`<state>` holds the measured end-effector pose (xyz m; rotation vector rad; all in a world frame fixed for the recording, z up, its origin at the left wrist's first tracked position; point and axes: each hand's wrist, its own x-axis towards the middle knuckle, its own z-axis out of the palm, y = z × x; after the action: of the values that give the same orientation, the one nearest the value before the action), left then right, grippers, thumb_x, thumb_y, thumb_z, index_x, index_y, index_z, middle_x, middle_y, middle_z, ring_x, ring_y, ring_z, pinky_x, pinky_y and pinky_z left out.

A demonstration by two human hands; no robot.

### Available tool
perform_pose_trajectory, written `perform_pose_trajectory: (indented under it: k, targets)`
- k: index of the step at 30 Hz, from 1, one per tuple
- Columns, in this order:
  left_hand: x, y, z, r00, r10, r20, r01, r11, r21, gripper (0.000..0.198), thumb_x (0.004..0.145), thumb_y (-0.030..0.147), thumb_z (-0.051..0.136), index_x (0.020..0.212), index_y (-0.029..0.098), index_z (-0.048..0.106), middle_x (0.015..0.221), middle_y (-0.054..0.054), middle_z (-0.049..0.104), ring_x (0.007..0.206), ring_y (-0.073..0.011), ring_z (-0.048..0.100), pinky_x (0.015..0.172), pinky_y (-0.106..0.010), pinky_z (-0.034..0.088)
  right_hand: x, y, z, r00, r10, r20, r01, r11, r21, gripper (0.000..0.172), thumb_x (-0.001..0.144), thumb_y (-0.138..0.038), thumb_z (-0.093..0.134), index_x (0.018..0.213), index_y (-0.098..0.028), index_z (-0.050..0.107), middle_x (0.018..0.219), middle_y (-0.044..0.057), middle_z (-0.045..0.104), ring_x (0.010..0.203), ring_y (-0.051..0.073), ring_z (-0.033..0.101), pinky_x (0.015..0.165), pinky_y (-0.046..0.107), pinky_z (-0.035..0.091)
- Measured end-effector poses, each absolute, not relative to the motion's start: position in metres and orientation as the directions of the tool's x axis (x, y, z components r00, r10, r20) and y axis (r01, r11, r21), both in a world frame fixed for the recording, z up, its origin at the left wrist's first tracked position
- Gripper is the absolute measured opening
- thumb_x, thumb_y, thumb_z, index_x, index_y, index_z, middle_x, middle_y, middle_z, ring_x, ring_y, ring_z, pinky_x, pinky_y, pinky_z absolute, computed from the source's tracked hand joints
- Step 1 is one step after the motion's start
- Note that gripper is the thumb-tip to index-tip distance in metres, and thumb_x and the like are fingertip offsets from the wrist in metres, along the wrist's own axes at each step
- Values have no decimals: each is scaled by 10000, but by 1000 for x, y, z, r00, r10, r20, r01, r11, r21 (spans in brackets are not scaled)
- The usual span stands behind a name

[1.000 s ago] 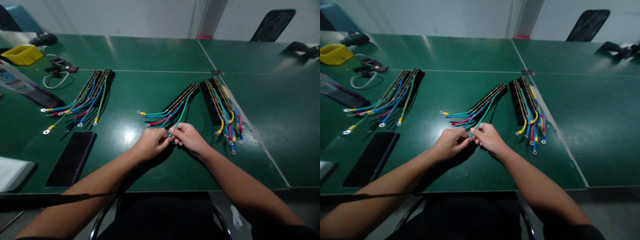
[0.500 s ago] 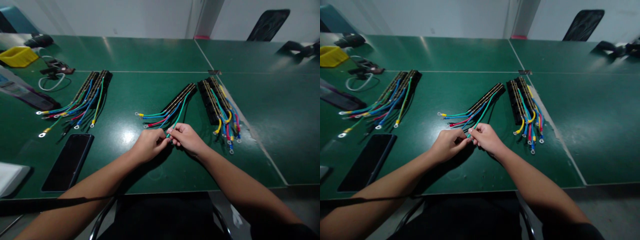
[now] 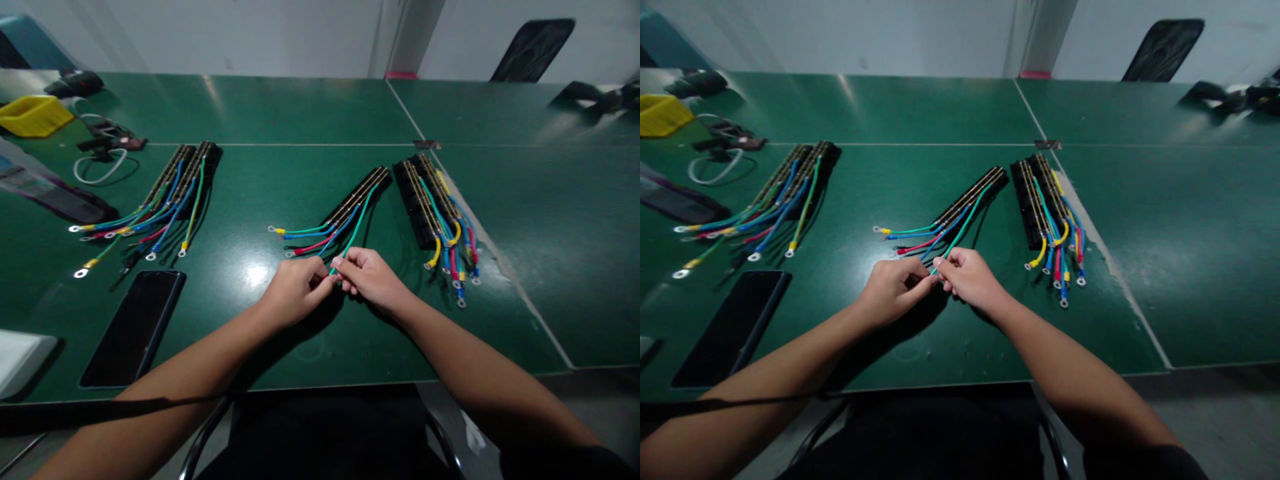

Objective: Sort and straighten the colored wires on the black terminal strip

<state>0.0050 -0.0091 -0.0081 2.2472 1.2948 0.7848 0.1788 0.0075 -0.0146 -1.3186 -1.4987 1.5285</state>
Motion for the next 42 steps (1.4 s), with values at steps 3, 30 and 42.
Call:
perform_pose_trajectory:
  k: [3,30,42]
  targets:
    - [6,-10,-7,365,913,181,586,-377,717,244,811,343,642,692,143,572,550,35,566,487,-69,494,483,-185,312,179,7,-14,-290,933,-214,186,-165,-969,315,848,-419,588,681,-167,503,497,-32,530,391,62,432,372,175,311]
    - [5,-8,3,593,709,-381,-87,528,845,254,823,355,667,851,119,579,748,-13,604,595,-60,523,570,-192,393,180,8,-8,-391,887,-246,1,-268,-964,357,787,-467,655,695,-162,494,558,-25,558,425,45,409,386,173,248]
    - [6,-10,6,538,770,-342,-146,485,863,266,757,351,711,733,138,554,665,6,542,594,-66,461,523,-177,344,181,8,-10,-398,887,-233,11,-249,-968,370,804,-501,633,709,-173,490,498,-60,479,397,45,370,383,175,236]
